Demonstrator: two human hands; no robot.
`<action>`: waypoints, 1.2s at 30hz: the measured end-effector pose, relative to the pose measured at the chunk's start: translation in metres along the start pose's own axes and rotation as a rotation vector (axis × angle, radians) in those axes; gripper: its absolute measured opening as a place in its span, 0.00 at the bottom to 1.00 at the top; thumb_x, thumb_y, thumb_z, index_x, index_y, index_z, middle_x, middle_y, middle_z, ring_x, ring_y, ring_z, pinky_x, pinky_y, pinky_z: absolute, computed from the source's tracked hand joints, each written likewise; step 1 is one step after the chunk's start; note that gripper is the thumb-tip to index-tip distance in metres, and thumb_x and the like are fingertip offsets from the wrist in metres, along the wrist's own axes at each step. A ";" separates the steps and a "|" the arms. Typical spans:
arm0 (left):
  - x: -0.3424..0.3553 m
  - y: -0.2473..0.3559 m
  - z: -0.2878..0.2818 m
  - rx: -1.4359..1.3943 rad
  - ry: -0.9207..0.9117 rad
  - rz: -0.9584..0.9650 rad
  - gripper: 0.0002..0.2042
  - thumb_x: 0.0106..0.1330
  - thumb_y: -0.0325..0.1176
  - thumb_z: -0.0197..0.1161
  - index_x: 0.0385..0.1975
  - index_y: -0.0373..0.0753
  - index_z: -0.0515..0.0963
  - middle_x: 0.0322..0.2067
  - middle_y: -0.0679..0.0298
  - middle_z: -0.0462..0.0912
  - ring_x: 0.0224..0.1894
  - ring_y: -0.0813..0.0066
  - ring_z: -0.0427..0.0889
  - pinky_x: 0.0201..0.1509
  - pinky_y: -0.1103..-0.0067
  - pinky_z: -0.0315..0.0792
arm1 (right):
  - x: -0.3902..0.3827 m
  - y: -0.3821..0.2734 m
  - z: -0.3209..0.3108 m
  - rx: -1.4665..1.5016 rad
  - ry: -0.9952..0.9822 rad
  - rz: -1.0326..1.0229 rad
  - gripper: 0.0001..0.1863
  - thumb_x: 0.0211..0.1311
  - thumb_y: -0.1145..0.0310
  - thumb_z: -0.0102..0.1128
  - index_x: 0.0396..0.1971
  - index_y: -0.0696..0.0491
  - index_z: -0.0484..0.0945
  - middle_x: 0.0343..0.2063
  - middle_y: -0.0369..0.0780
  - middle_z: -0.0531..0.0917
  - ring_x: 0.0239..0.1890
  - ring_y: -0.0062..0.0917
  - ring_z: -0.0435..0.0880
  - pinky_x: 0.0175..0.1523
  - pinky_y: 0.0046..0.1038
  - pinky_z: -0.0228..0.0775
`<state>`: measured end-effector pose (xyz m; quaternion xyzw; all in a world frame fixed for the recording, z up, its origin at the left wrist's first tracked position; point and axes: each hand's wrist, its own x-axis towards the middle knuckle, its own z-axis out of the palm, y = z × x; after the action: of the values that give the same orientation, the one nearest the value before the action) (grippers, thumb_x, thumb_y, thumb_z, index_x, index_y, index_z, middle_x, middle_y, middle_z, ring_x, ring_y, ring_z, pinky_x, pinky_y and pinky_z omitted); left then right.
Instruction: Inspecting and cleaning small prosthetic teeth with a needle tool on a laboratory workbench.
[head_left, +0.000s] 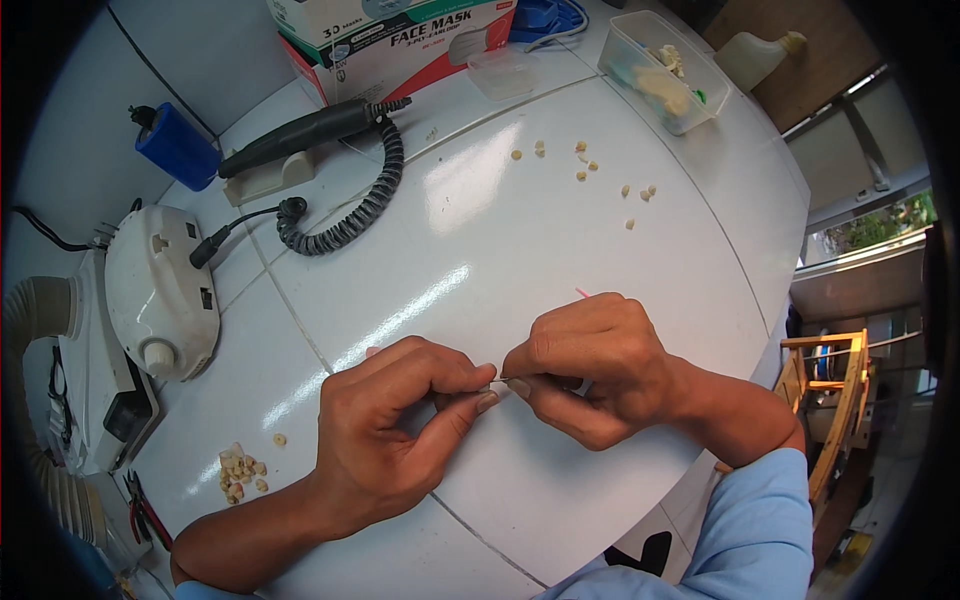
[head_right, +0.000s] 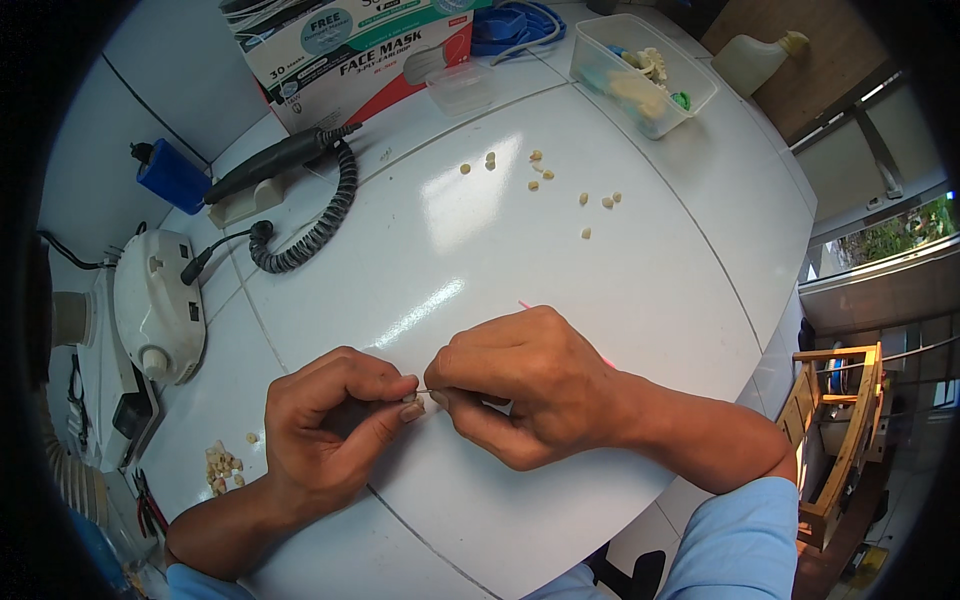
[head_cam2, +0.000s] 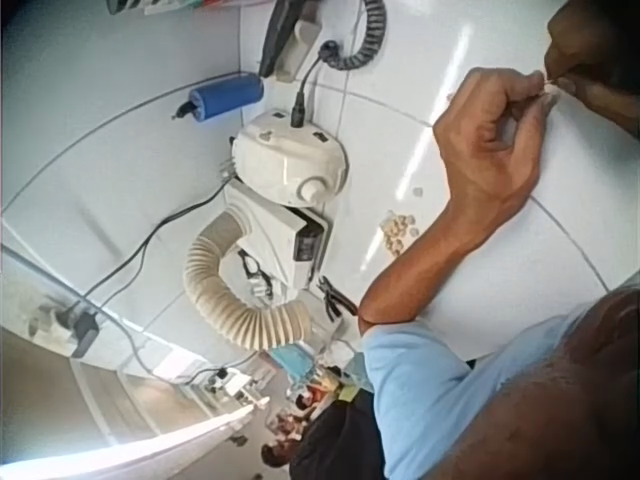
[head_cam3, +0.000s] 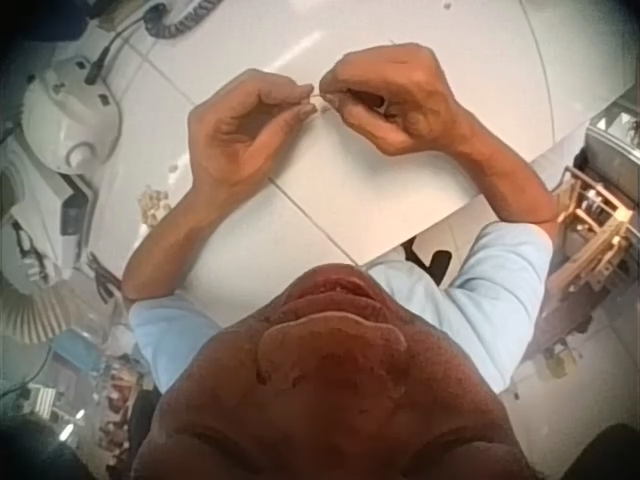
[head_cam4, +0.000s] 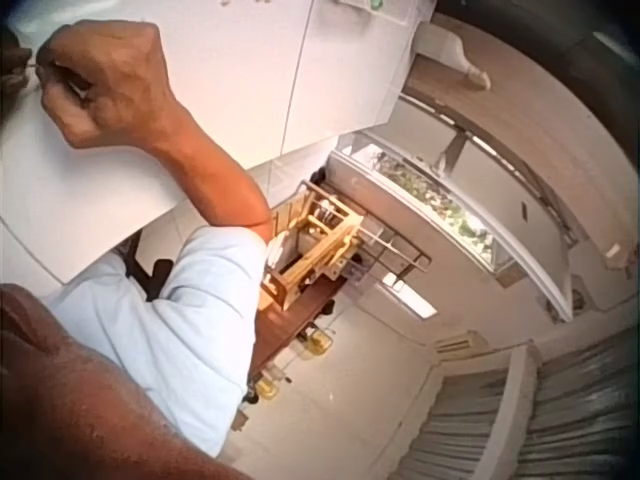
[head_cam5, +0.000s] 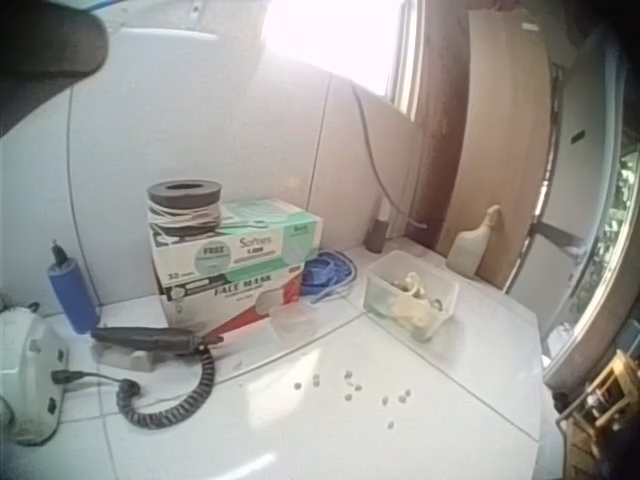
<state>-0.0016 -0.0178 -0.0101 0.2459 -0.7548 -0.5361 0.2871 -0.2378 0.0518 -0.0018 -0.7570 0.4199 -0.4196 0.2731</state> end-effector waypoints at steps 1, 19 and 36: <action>0.000 0.000 0.000 0.001 0.000 -0.002 0.07 0.65 0.18 0.77 0.41 0.32 0.88 0.36 0.57 0.91 0.33 0.72 0.90 0.38 0.78 0.81 | -0.001 0.000 0.001 -0.014 0.014 0.004 0.09 0.48 0.83 0.65 0.31 0.61 0.87 0.15 0.37 0.79 0.14 0.23 0.77 0.21 0.28 0.64; -0.002 0.008 -0.004 -0.148 -0.049 -0.191 0.12 0.72 0.15 0.69 0.52 0.28 0.78 0.45 0.55 0.90 0.50 0.73 0.91 0.57 0.78 0.85 | 0.000 -0.006 -0.009 0.016 0.070 0.163 0.03 0.53 0.80 0.65 0.24 0.57 0.81 0.13 0.34 0.74 0.12 0.18 0.69 0.20 0.26 0.56; -0.002 0.007 -0.006 -0.169 -0.068 -0.133 0.08 0.81 0.20 0.59 0.54 0.28 0.77 0.46 0.53 0.90 0.48 0.73 0.91 0.50 0.78 0.86 | 0.005 -0.010 -0.012 -0.067 0.014 0.133 0.06 0.52 0.82 0.68 0.30 0.58 0.86 0.22 0.39 0.80 0.22 0.29 0.80 0.27 0.31 0.69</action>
<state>0.0033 -0.0183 -0.0024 0.2522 -0.6982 -0.6238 0.2447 -0.2425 0.0519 0.0137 -0.7331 0.4852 -0.3914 0.2719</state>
